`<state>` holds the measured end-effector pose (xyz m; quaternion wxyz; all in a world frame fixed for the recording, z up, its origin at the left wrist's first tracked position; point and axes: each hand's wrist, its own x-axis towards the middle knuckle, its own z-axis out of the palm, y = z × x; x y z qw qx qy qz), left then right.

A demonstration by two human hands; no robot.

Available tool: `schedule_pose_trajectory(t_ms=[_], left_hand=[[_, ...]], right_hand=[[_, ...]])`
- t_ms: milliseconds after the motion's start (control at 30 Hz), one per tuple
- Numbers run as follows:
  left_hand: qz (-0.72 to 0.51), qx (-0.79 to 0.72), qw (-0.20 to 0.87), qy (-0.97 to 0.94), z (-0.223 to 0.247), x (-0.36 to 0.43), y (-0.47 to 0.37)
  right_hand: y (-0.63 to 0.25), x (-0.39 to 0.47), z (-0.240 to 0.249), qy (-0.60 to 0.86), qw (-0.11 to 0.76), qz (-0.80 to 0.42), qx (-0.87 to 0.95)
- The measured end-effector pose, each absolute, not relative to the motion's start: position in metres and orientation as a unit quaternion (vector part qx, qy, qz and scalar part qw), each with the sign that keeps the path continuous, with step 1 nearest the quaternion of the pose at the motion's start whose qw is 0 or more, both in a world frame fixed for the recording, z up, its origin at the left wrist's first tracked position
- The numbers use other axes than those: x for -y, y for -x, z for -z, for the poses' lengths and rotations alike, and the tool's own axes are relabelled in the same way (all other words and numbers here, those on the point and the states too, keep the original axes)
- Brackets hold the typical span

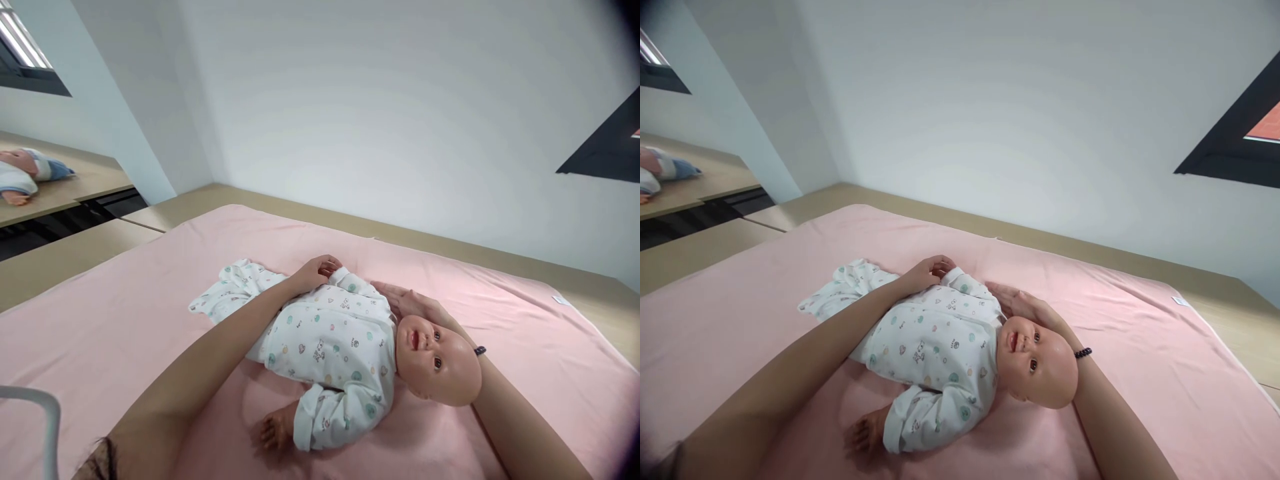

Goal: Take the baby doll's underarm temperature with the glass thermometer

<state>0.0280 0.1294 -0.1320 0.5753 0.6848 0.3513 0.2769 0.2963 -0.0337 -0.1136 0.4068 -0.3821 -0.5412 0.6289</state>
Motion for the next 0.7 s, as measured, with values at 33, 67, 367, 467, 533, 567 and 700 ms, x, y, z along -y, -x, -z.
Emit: schedule_pose_trajectory(t_ms=[33, 67, 367, 467, 533, 567, 700], left_hand=[[-0.275, -0.341, 0.579, -0.688, 0.131, -0.129, -0.028], [-0.276, -0.328, 0.584, -0.689, 0.130, -0.128, -0.027], [-0.255, -0.289, 0.582, -0.716, 0.132, -0.129, -0.024], [-0.258, -0.289, 0.567, -0.727, 0.131, -0.129, -0.023], [-0.260, -0.285, 0.561, -0.733, 0.131, -0.129, -0.023], [-0.262, -0.283, 0.559, -0.734, 0.131, -0.128, -0.023], [-0.275, -0.278, 0.567, -0.725, 0.130, -0.128, -0.024]], right_hand=[[-0.297, 0.034, 0.115, 0.383, 0.408, -0.629, 0.539], [-0.297, 0.035, 0.117, 0.383, 0.410, -0.631, 0.536], [-0.312, 0.037, 0.134, 0.391, 0.381, -0.622, 0.561], [-0.303, 0.036, 0.133, 0.390, 0.380, -0.629, 0.554], [-0.295, 0.035, 0.131, 0.388, 0.380, -0.634, 0.551], [-0.292, 0.034, 0.129, 0.387, 0.379, -0.637, 0.549], [-0.286, 0.029, 0.124, 0.384, 0.378, -0.643, 0.544]])
